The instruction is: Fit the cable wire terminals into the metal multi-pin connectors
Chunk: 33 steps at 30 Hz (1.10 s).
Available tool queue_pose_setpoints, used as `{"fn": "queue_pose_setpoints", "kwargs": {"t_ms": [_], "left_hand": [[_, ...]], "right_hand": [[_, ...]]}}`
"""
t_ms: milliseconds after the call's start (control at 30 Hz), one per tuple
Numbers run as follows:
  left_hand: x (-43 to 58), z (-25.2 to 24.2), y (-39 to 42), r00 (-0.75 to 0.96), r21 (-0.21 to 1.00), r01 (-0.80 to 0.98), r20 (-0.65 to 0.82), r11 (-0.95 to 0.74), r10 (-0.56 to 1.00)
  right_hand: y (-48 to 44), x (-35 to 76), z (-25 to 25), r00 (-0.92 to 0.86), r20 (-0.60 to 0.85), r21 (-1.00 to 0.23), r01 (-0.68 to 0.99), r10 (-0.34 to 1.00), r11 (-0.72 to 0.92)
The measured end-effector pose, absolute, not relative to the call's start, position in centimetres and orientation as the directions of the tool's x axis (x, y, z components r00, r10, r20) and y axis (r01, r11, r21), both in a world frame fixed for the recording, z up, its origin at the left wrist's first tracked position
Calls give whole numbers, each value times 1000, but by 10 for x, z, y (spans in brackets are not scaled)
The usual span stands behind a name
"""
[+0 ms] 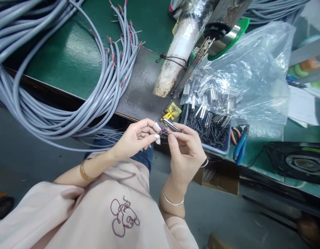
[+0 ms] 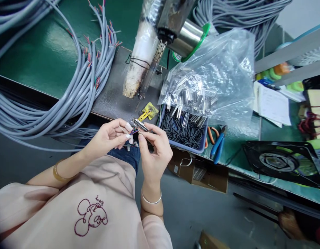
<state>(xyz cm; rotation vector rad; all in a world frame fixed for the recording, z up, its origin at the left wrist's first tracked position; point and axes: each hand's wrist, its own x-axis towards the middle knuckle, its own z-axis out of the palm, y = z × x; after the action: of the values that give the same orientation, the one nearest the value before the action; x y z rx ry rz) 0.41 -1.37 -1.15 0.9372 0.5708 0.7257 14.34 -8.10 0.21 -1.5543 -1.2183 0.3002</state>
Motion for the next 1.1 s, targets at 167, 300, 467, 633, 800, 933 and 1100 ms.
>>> {"fn": "queue_pose_setpoints", "kwargs": {"t_ms": [167, 300, 467, 633, 800, 933, 1100], "left_hand": [[5, -13, -15, 638, 872, -303, -114, 385, 761], [4, -14, -15, 644, 871, -315, -95, 376, 759], [2, -14, -15, 662, 875, -303, -91, 377, 744], [2, -15, -17, 669, 878, -308, -74, 366, 740], [2, -16, -18, 683, 880, -304, -66, 365, 728], [2, -15, -18, 697, 866, -306, -79, 395, 713], [5, -11, -15, 643, 837, -342, -124, 428, 755]], "right_hand": [[-80, 142, 0, 443, 352, -864, 493, 824, 104], [-79, 142, -1, 450, 326, -890, 443, 832, 109], [-77, 142, -1, 458, 287, -917, 385, 841, 102], [-75, 145, -4, 430, 267, -933, 339, 863, 119], [-74, 149, -6, 390, 251, -953, 263, 886, 154], [-73, 152, -7, 374, 247, -960, 218, 894, 174], [-77, 148, -6, 392, 343, -911, 360, 854, 200]]}}
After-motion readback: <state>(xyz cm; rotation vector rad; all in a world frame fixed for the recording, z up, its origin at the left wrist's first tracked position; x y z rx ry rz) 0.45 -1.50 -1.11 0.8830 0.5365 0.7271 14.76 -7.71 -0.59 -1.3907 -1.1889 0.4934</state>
